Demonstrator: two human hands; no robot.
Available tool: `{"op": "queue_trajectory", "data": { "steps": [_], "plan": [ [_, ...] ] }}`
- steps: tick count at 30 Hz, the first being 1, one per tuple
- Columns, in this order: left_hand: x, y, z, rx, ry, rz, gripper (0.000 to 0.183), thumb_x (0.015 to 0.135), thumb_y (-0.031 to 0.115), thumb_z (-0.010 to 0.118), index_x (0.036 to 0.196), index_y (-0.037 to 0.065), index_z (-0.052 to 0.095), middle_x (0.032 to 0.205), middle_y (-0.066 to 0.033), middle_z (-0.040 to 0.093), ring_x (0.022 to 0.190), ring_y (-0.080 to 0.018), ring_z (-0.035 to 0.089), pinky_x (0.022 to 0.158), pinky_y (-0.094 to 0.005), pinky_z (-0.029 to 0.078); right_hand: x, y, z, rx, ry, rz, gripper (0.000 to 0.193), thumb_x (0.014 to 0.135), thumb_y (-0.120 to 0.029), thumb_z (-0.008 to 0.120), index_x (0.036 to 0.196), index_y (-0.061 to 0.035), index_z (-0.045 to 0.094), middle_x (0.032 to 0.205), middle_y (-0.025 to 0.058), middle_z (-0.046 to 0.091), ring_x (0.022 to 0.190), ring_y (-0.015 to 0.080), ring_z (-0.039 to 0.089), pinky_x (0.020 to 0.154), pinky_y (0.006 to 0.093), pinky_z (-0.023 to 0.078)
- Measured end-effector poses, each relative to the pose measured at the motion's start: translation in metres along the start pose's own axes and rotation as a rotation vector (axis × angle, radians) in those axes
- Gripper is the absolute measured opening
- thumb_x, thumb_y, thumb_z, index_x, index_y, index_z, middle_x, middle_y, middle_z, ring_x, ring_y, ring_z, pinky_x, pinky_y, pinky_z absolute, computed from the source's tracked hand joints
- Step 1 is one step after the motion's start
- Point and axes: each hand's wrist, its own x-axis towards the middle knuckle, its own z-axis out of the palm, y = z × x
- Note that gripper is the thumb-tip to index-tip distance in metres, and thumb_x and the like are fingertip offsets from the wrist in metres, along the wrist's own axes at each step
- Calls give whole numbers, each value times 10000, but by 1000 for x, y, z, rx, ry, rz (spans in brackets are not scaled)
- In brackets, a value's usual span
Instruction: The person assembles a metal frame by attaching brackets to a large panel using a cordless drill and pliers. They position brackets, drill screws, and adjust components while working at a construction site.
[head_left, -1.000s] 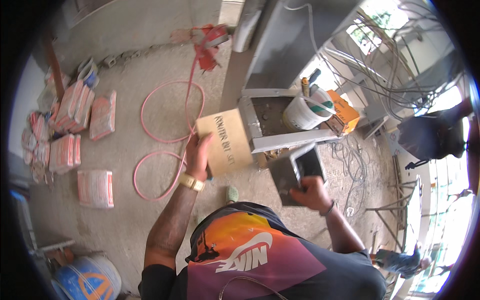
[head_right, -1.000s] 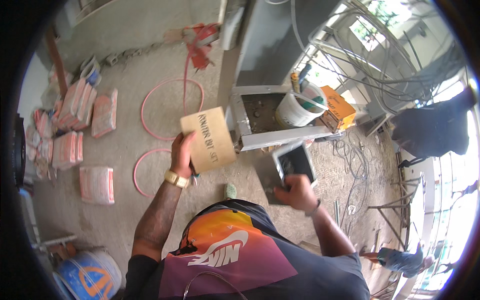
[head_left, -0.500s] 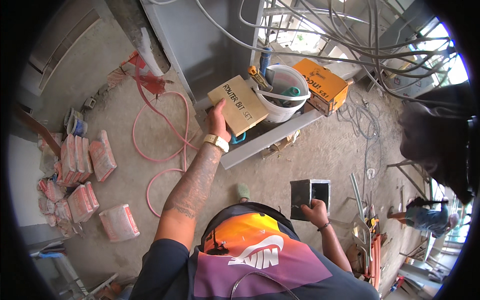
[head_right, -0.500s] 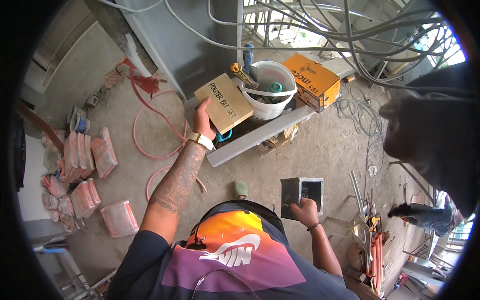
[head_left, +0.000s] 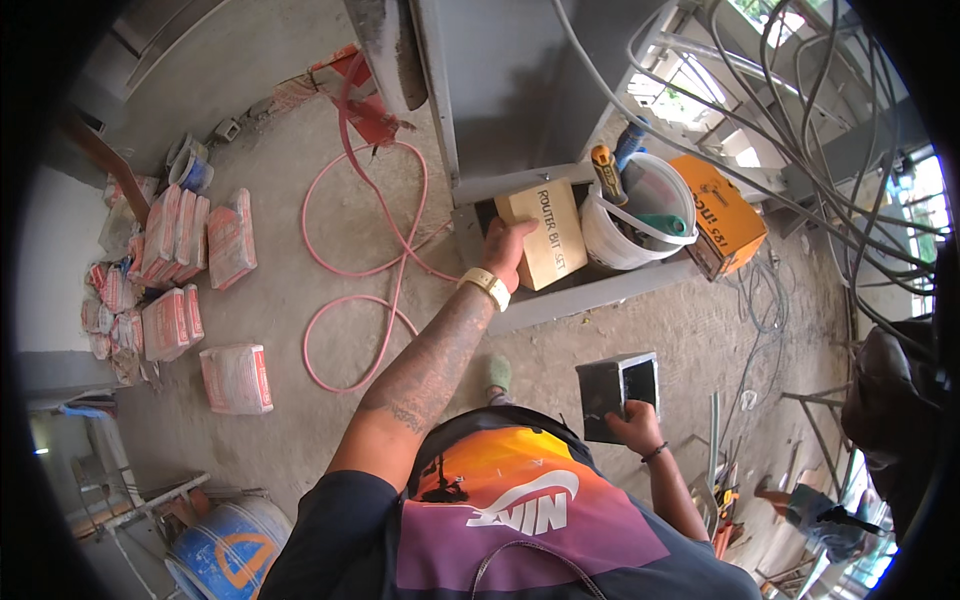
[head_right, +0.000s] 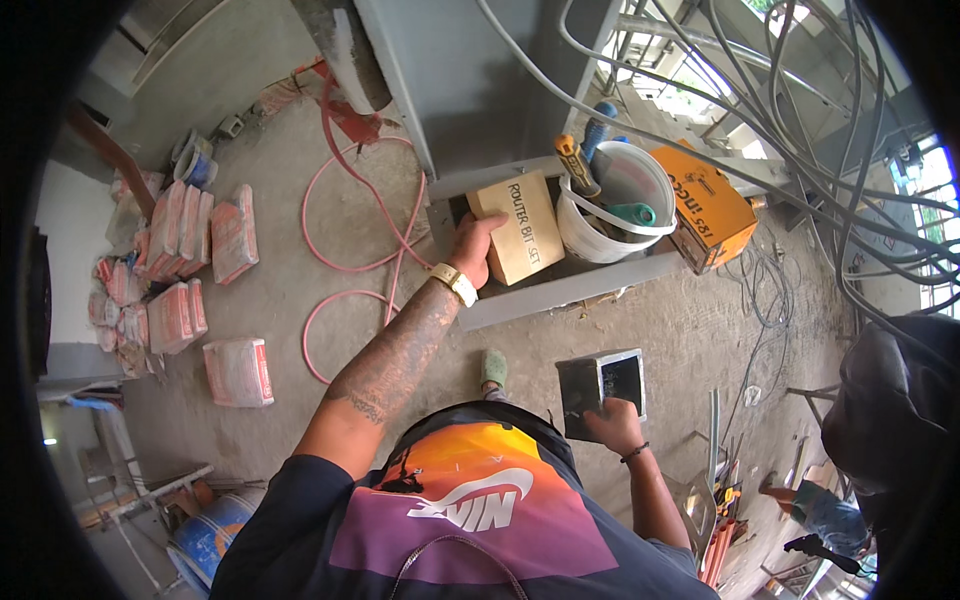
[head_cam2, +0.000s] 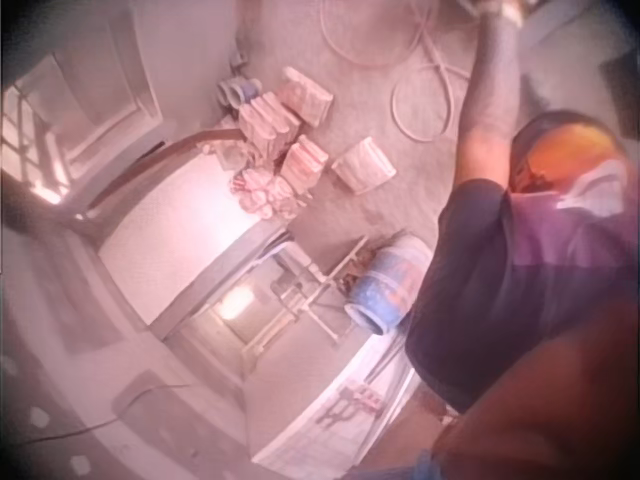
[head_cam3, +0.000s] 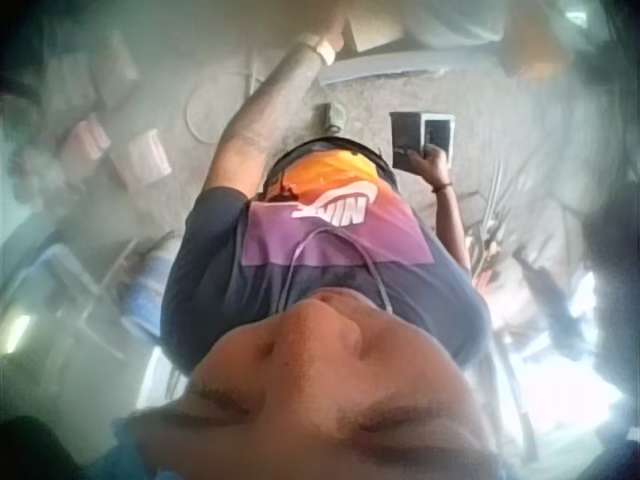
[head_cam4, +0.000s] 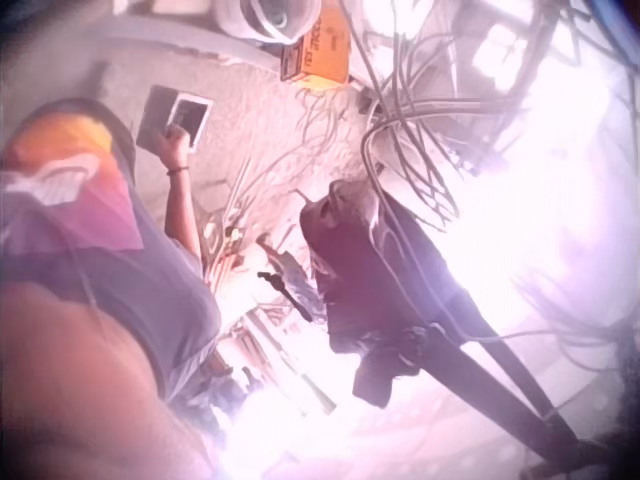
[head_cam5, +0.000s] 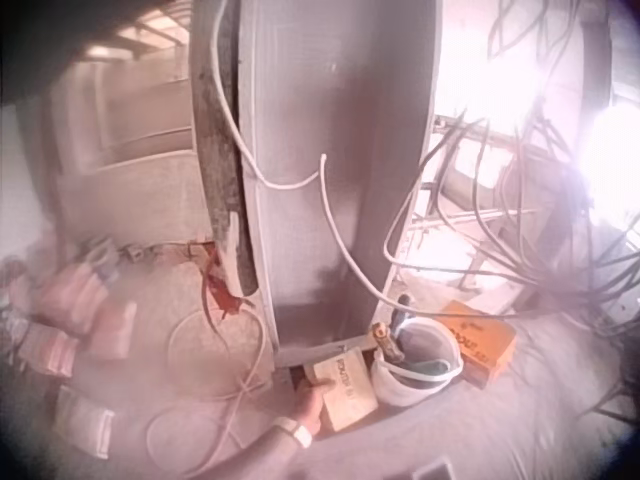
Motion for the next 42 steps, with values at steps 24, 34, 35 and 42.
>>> {"op": "queue_trajectory", "data": {
  "steps": [24, 34, 35, 42],
  "plan": [
    [-359, -27, -384, 541, 172, 159, 426, 957, 172, 704, 1326, -2, 580, 1020, -126, 726, 951, -181, 691, 865, -333, 552, -7, -144, 165, -573, -361, -739, 411, 691, -288, 816, 573, -42, 509, 565, 185, 513, 531, 405, 553, 514, 489, 408],
    [-494, 71, -581, 7, 369, -113, 1112, 896, 675, 661, 1650, 58, 125, 1669, -247, 245, 1471, -407, 379, 1119, -542, 404, -123, -431, 431, -992, -788, -1305, 360, 682, -423, 792, 671, -94, 648, 696, 157, 641, 706, 402, 665, 616, 515, 509],
    [-516, 92, -604, -57, 384, -115, 1143, 886, 696, 658, 1656, 62, 100, 1697, -244, 163, 1494, -418, 342, 1126, -557, 393, -138, -464, 463, -1009, -863, -1352, 354, 692, -422, 787, 687, -94, 655, 718, 157, 654, 719, 400, 670, 628, 516, 517],
    [-624, 126, -824, -414, 534, 35, 1016, 910, 466, 757, 1642, 85, 166, 1468, -182, 526, 1209, -247, 616, 938, -411, 523, -229, -628, 728, -1168, -1228, -1841, 263, 764, -388, 715, 745, -126, 715, 730, 119, 698, 717, 351, 711, 643, 490, 557]
  ]
}}
